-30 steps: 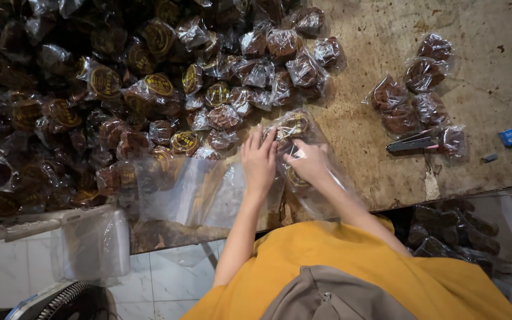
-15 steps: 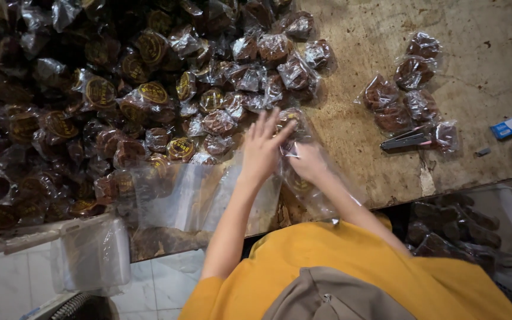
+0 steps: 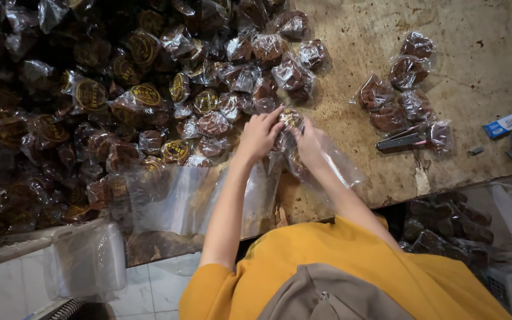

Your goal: Packing individually wrapped cakes into larger plastic bags and sealing them with a stapler

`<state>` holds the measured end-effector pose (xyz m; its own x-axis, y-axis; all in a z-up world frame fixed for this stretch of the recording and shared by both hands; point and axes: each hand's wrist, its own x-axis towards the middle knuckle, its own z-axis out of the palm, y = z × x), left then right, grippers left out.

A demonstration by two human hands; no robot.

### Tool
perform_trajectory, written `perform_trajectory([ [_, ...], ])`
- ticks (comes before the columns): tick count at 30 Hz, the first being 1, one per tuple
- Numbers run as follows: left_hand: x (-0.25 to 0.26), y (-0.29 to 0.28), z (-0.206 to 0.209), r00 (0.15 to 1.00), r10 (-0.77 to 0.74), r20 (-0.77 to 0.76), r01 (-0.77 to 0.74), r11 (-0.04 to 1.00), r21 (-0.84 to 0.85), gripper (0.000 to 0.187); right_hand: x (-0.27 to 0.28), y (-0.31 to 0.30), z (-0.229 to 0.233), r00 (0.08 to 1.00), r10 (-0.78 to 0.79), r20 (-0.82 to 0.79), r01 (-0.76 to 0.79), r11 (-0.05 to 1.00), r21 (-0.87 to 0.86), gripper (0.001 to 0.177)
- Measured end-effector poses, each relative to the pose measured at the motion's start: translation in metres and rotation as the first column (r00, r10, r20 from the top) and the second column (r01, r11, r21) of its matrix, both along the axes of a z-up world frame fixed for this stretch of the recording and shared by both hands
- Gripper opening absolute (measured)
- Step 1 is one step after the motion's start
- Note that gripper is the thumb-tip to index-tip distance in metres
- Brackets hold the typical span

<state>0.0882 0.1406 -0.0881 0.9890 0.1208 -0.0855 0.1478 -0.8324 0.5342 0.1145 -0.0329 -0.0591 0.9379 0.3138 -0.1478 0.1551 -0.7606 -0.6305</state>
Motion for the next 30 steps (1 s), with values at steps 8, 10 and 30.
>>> perform_trajectory([
  [8, -0.001, -0.006, 0.026, 0.999, -0.033, -0.010, 0.034, 0.983, 0.183, 0.051, 0.031, -0.006, -0.017, 0.989, 0.078, 0.123, -0.077, 0.997, -0.009, 0.036],
  [10, -0.010, -0.008, 0.035, 0.998, -0.043, -0.047, 0.053, 0.973, 0.224, 0.047, 0.006, -0.022, 0.003, 0.992, 0.083, 0.090, -0.089, 0.993, 0.071, 0.039],
  [30, -0.058, -0.031, 0.065, 0.996, 0.040, 0.074, -0.035, 0.997, -0.068, 0.099, -0.045, -0.082, -0.039, 0.997, 0.011, -0.080, 0.009, 0.969, 0.247, 0.041],
])
